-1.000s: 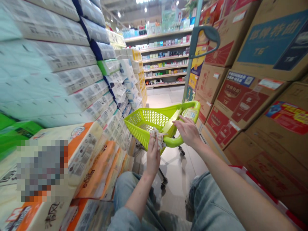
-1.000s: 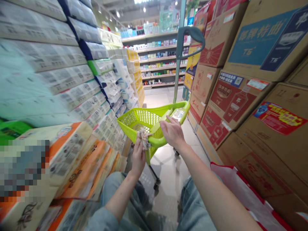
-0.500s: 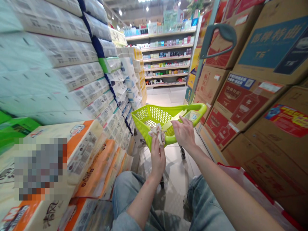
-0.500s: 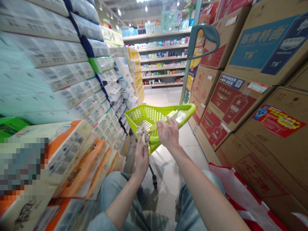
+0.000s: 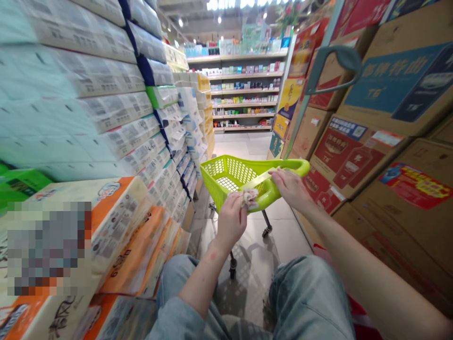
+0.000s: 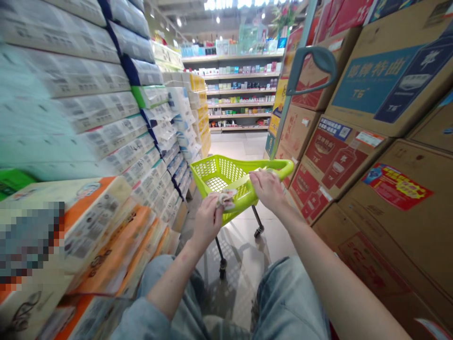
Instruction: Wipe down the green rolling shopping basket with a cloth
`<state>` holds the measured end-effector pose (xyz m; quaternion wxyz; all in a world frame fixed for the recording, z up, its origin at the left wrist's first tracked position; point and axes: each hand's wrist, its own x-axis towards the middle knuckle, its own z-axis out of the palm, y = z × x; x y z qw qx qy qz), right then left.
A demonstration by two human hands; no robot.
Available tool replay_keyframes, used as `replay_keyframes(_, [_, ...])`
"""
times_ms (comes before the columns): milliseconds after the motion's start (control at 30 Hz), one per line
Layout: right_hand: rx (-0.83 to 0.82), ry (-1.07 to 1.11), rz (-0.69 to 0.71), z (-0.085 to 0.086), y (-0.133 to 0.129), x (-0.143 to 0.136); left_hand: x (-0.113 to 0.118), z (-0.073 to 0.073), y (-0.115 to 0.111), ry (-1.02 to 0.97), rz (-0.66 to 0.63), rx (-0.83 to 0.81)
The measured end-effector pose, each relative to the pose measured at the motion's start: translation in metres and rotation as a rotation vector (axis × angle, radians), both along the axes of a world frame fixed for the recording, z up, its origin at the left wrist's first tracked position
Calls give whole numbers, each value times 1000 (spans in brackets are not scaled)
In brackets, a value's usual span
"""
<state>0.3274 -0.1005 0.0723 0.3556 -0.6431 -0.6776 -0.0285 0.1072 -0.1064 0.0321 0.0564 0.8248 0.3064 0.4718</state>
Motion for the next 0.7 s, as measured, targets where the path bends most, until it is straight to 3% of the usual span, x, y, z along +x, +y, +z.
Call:
replay_keyframes(100, [-74, -142, -118, -6, 11, 32, 1, 8, 4, 66, 45, -20])
replay_keyframes(233, [-97, -233, -155, -19, 22, 50, 9, 2, -1, 223, 174, 106])
replay_keyframes(333, [-49, -286, -200, -22, 23, 47, 18, -3, -10, 325, 275, 206])
replay_keyframes(467, [1, -298, -224, -23, 20, 38, 38, 1, -22, 439, 301, 259])
replay_keyframes(700, [53, -258, -219, -15, 5, 15, 81, 26, -16, 530, 313, 94])
